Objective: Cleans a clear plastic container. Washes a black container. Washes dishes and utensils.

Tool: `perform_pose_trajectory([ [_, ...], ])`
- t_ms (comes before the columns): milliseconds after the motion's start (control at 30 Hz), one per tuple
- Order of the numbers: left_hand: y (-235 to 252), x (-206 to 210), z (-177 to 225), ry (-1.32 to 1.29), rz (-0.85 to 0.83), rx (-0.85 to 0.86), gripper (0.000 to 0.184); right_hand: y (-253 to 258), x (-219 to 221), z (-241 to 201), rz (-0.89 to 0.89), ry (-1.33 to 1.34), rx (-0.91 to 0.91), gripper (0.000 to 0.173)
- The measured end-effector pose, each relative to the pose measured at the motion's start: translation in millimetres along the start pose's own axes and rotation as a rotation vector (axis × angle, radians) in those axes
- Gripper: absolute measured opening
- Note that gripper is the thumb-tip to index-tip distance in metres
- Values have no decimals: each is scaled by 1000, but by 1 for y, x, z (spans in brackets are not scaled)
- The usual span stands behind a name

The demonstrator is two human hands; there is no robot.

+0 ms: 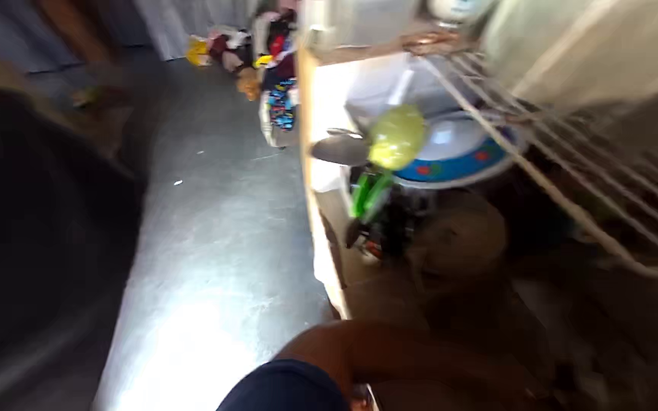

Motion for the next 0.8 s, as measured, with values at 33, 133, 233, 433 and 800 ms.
perform_pose_trajectory([
  [33, 1, 1, -4, 46, 13, 61, 38, 3, 0, 5, -20, -9, 56, 54],
  [133, -4, -4, -5, 134, -60, 85, 39, 5, -31, 61, 76, -19, 530, 51],
  [233, 15, -14, -19, 183, -51, -75, 48, -14, -52, 96, 230, 170, 785, 42],
  [433, 70, -21, -57, 378, -28, -308, 65, -88, -90, 102, 482, 518, 748, 43],
  [800, 128, 13, -53, 861, -253, -448, 54, -274, -192, 138, 669, 190, 841, 32],
])
Point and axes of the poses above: each hand's wrist, its own y-axis towards the middle knuckle, its own x-axis out of the palm, z = x × y, the point moved 6 cm from there along y, towards the middle knuckle, and after that the axes turned 3 degrees about y, right-handed, at the moved point
